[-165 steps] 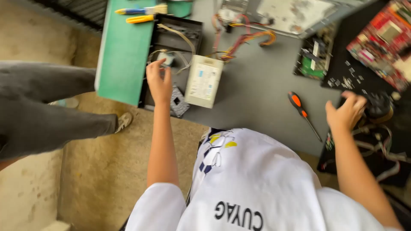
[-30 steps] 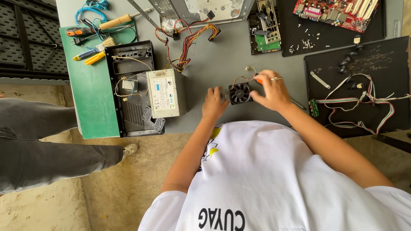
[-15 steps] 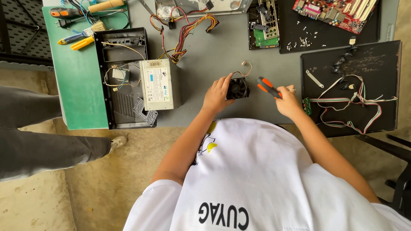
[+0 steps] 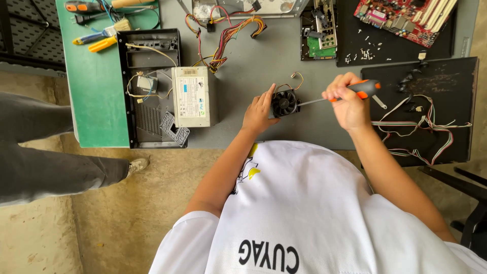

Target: Assembling a CPU fan and heatsink using a screwdriver on a computer repair workbench.

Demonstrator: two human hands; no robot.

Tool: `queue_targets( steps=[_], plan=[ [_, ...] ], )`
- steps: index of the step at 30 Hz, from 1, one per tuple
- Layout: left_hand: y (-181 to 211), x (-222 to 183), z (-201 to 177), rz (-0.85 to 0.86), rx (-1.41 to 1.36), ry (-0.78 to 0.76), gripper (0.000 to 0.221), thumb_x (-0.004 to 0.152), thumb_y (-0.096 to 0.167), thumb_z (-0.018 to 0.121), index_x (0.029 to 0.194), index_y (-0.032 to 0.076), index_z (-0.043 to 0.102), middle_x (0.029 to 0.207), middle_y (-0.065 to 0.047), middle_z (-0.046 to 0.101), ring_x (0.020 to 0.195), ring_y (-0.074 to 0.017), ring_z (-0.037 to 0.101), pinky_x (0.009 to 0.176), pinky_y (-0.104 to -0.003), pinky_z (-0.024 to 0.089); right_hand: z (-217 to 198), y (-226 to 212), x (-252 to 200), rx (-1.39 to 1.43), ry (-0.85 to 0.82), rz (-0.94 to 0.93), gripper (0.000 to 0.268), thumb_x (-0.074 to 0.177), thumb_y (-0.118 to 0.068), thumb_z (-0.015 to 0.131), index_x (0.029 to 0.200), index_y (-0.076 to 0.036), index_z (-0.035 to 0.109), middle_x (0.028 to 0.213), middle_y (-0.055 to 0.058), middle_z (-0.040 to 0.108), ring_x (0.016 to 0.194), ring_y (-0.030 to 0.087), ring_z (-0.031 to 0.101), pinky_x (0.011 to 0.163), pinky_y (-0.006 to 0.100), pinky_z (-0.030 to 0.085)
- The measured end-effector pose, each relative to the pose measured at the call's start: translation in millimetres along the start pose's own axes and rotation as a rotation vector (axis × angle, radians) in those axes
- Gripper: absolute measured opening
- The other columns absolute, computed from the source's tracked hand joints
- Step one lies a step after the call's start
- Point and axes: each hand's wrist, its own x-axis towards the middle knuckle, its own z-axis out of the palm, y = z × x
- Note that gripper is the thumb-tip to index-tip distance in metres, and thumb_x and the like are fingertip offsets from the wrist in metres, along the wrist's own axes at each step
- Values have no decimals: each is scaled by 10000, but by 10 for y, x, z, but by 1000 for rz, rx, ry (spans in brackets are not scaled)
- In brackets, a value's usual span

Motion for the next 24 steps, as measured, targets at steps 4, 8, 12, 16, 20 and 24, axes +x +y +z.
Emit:
queue_targets(
  steps=[4,8,12,16,20,24],
  plan=[
    [-86,46,120,14,13,26,1112,778,434,770,1556,199,11,1414,-41,415,1255,-242,472,976,-379,511,175,318,24,150,-180,32,459,815,-542,552,770,-105,418,726,35,398,739,166,496,774,321,452],
    [-161,92,273,22,64,38,1076,761,471,765,1545,224,71,1430,7,383,1256,-218,457,969,-376,513,261,521,51,93,-287,15,534,816,-611,497,757,-83,434,723,49,405,732,184,510,762,323,449],
    [-193,114,310,28,73,31,1046,759,489,758,1533,238,101,1440,32,354,1262,-205,440,973,-379,504,213,700,81,55,-316,28,509,809,-573,514,753,-71,452,722,60,423,742,184,518,756,318,444],
    [-165,85,252,22,60,25,1026,762,467,761,1526,225,120,1433,24,368,1255,-210,448,988,-382,493,306,664,85,-1,-379,1,574,823,-642,474,768,-71,450,727,63,427,758,190,529,746,286,429],
    [-181,95,285,32,93,35,1003,763,478,759,1515,227,144,1425,32,367,1246,-199,444,990,-375,483,534,475,-11,-135,-455,-37,758,770,-799,415,835,-46,468,740,79,482,803,203,549,726,261,412],
    [-189,115,307,28,106,31,1004,758,472,767,1508,227,146,1417,34,371,1244,-195,439,993,-374,476,531,371,-23,-406,-489,-199,564,769,-509,726,939,7,575,928,131,536,913,214,484,831,293,376]
  ],
)
